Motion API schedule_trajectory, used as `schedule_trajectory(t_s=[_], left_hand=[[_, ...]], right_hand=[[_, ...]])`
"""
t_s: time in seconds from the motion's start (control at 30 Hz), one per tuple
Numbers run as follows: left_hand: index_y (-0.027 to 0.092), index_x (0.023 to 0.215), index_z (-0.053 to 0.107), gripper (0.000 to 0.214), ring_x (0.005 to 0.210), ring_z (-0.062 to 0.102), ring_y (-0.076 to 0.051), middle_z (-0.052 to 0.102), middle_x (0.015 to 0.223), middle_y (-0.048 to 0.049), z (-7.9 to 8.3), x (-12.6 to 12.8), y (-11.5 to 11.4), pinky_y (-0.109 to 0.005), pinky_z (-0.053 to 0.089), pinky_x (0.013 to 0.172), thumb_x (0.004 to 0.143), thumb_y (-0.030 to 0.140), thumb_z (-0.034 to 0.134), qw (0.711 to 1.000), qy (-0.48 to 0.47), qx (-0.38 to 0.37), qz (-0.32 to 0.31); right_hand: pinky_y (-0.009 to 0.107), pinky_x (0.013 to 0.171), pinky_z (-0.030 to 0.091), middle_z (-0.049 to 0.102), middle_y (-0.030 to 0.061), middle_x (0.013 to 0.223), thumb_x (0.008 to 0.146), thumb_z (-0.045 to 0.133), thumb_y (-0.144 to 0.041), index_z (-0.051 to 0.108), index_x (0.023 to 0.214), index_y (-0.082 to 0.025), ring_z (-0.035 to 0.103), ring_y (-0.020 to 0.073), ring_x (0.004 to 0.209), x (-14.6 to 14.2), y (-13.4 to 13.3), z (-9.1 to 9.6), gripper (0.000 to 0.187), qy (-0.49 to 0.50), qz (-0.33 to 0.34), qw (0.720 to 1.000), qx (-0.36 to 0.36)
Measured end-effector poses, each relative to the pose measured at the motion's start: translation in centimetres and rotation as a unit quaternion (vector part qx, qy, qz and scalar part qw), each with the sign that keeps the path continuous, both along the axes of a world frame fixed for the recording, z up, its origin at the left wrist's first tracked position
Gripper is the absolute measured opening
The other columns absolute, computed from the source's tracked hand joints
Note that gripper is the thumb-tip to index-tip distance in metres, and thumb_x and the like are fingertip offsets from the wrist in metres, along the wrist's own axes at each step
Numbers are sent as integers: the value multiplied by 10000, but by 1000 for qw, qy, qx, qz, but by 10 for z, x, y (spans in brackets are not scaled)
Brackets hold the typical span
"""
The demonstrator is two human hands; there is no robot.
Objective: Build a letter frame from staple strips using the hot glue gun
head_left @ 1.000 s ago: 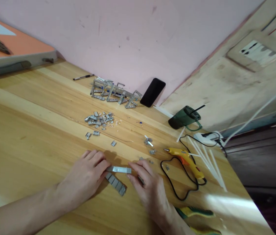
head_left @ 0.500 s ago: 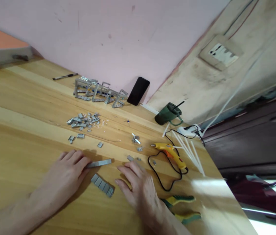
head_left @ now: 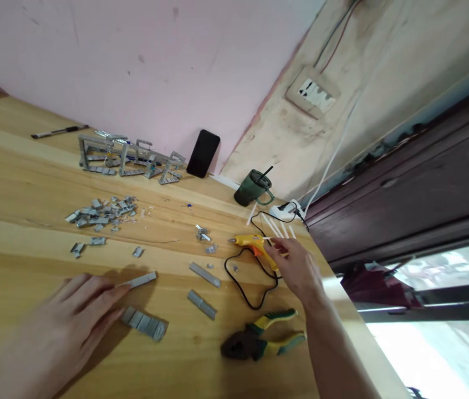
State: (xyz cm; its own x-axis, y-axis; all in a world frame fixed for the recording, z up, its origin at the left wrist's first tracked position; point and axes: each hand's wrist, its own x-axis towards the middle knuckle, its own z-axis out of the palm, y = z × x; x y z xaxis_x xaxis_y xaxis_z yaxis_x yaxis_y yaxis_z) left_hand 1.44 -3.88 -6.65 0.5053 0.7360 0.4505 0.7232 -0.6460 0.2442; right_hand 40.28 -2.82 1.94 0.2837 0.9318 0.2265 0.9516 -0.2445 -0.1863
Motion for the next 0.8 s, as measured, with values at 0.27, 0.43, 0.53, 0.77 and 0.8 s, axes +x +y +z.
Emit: schedule_trajectory(t_s=[0.27, 0.43, 0.53, 0.77, 0.8], left_hand=[[228, 891, 686, 263, 775, 641, -298, 696, 877, -84, 4, 12, -4, -438, 479, 663, 848, 309, 439, 994, 98, -35, -30], [228, 804, 670, 144, 835, 618, -288, 677, 875, -63, 13, 23, -11, -447, 478, 724, 804, 208, 527, 985, 141, -101, -14], [213, 769, 662, 96, 794, 615, -278, 669, 828, -62, 16, 29, -14, -436, 484, 705, 785, 184, 571, 984, 142, -104, -13], [213, 880, 657, 127, 796, 612, -258, 674, 869, -64, 11, 16, -23, -405, 497, 693, 799, 283, 590, 993, 82, -86, 7], [219, 889, 654, 149, 801, 612, -252, 677, 874, -61, 9, 11, -26, -395, 498, 695, 810, 322, 582, 995, 65, -77, 14]], right_hand=[[421, 744, 433, 664, 157, 999, 755, 446, -662, 619, 1042, -179, 608, 329, 947, 8, 21, -28, 588, -62, -94, 986, -124], [433, 729, 439, 667, 168, 982, 722, 478, -657, 623, 1008, -164, 614, 352, 931, 9, 34, -36, 587, -65, -110, 978, -165], [410, 706, 445, 669, 153, 984, 728, 478, -622, 627, 1010, -175, 623, 340, 910, 13, 36, -39, 549, -52, -107, 977, -177], [344, 625, 448, 674, 109, 900, 748, 450, -603, 578, 1091, -163, 640, 287, 821, 10, 14, -24, 572, -24, -117, 984, -134], [330, 611, 450, 672, 97, 897, 739, 456, -620, 551, 1122, -158, 642, 269, 800, 5, 7, -21, 607, -18, -109, 987, -116]])
